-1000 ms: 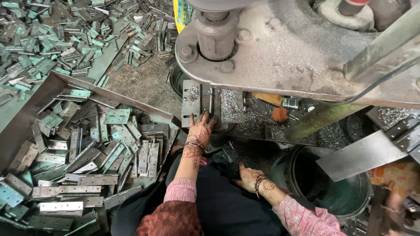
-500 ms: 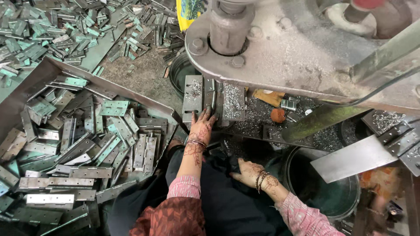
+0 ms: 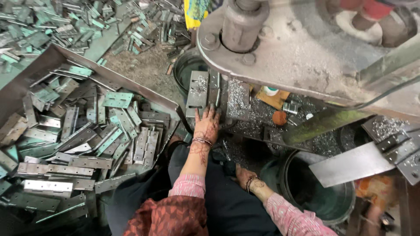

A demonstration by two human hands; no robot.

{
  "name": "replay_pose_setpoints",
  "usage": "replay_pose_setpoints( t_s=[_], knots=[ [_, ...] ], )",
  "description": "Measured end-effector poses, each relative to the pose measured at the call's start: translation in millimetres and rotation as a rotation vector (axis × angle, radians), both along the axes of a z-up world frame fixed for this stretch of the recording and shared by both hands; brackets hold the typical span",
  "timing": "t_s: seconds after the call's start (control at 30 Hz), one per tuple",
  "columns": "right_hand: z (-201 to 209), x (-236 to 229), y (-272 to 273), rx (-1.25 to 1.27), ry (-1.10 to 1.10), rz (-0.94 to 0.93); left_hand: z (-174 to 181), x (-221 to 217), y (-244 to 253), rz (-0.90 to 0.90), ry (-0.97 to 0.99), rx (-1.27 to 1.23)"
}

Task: The person repeatedly picks up small metal brackets from a bin, places them into a press machine, and operates the lever to process them. The processed pieces are then dropped into a collection bin below.

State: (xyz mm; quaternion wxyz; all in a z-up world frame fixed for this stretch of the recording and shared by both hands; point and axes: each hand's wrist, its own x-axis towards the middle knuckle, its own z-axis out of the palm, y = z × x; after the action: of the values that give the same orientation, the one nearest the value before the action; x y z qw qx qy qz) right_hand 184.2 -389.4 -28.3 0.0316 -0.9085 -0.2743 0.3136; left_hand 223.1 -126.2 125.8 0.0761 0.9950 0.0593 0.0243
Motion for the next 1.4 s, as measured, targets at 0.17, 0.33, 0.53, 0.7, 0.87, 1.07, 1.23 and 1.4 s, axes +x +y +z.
replay_pose_setpoints(
  t_s=[0.17, 0.33, 0.53, 0.7, 0.87, 1.07, 1.23, 1.4],
  knots=[
    [87.6, -7.7, 11.2, -0.060, 0.005, -0.025, 12.2, -2.5, -2.4, 0.109, 0.090, 0.032],
    [177.6, -1.6, 27.9, -0.065, 0.047, -0.058, 12.3, 4.8, -0.5, 0.135, -0.006, 0.029],
    [148.7, 1.3, 25.1, -0.087, 0.064, -0.012, 9.5, 26.1, 2.5, 0.170, -0.076, -0.040],
    [90.4, 1.9, 12.5, -0.024, 0.051, 0.007, 6.8, 30.9, 6.9, 0.171, -0.125, -0.029],
    [105.5, -4.7, 17.6, -0.073, 0.048, -0.051, 10.6, 25.2, -1.9, 0.179, -0.121, -0.001],
    [150.7, 2.4, 17.8, -0.067, 0.058, -0.019, 17.5, 18.0, -1.4, 0.162, -0.103, -0.013],
    [95.5, 3.6, 13.4, -0.107, 0.040, 0.046, 17.7, 20.4, 2.2, 0.156, -0.084, 0.010],
    [22.0, -0.4, -0.1, 0.003, 0.033, 0.040, 12.9, 27.1, 6.2, 0.170, -0.222, -0.011]
  ],
)
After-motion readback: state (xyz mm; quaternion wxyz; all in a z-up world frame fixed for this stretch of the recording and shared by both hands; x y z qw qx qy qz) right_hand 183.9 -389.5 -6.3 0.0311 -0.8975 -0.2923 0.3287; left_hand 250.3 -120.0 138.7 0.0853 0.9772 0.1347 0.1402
